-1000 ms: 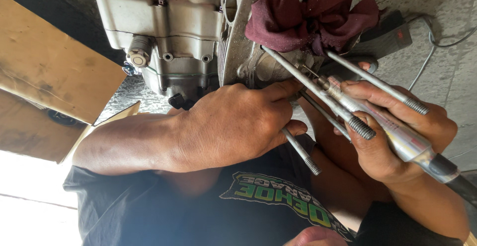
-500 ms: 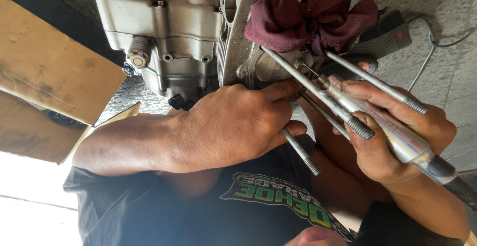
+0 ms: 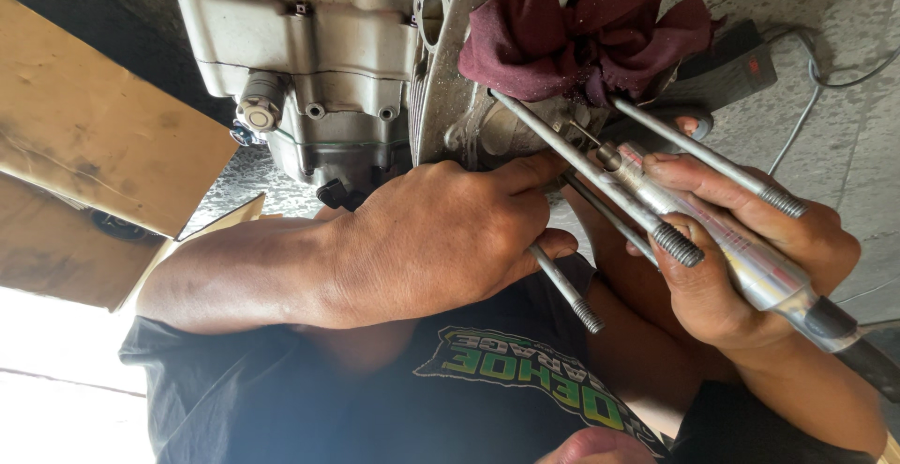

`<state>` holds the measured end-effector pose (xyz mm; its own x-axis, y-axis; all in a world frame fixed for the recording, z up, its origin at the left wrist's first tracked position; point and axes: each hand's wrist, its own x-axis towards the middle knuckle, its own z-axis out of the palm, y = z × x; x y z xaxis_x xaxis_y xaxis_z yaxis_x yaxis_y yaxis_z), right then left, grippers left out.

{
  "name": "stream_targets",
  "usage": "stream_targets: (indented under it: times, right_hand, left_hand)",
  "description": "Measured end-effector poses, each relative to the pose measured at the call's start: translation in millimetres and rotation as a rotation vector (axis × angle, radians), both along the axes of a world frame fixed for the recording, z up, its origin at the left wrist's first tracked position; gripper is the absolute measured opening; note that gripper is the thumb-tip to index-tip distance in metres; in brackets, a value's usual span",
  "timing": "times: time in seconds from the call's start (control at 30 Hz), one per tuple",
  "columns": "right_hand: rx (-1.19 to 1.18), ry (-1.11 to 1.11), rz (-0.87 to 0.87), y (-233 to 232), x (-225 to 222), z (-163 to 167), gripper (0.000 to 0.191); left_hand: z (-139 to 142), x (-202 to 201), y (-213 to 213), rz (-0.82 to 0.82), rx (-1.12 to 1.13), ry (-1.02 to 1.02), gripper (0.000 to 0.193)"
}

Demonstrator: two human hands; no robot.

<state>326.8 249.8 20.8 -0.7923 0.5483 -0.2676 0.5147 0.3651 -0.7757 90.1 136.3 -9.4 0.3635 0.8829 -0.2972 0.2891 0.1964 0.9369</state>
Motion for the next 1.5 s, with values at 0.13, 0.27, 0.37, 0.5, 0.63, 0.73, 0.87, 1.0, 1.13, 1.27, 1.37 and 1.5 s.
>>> stream_targets:
  times: [0.13, 0.27, 0.37, 0.5, 0.63, 0.73, 0.87, 1.0, 1.13, 1.27, 1.37, 1.5]
  right_hand:
    - [-0.047, -0.025, -0.042, -1, 0, 1, 0.032]
    - [-0.124, -0.016, -0.101, -2, 2, -1, 0.037]
    - [-0.094, -0.009, -0.077, -2, 6, -4, 0.031]
    - [0.173, 0.093, 0.204, 3, 11, -9, 0.019]
    - [0.291, 0.115, 0.284, 4, 15, -8, 0.020]
    - [0.140, 0.041, 0.148, 0, 14, -5, 0.025]
    - [0.024, 0.044, 0.054, -3, 9, -3, 0.029]
    - [-0.034, 0.063, 0.001, -3, 3, -1, 0.031]
    - [-0.093, 0.003, -0.071, -5, -3, 3, 0.033]
    - [-0.130, 0.037, -0.097, -4, -7, 4, 0.038]
    - [-0.156, 0.021, -0.120, -4, -9, 4, 0.039]
    - [-0.160, 0.062, -0.137, -6, -11, 5, 0.039]
  left_hand:
    - [0, 0, -1, -0.012, 0.014, 0.012, 0.048]
    - [-1, 0, 0, -0.024, 0.036, -0.008, 0.049]
    - [-1, 0, 0, -0.031, 0.040, -0.006, 0.048]
    - [0, -2, 0, -0.029, 0.021, 0.001, 0.049]
    - [2, -2, 0, -0.009, 0.003, -0.006, 0.049]
    - [2, -3, 0, -0.008, 0.008, -0.001, 0.048]
    - [1, -3, -1, -0.016, 0.028, 0.017, 0.047]
    - [1, -2, -2, -0.005, 0.058, 0.024, 0.046]
    - [0, -2, -2, 0.004, 0.059, 0.022, 0.046]
    - [0, -2, -2, -0.015, 0.032, 0.009, 0.048]
    - [0, -2, -2, -0.015, 0.016, 0.002, 0.048]
    - [0, -2, -2, -0.003, 0.037, 0.013, 0.048]
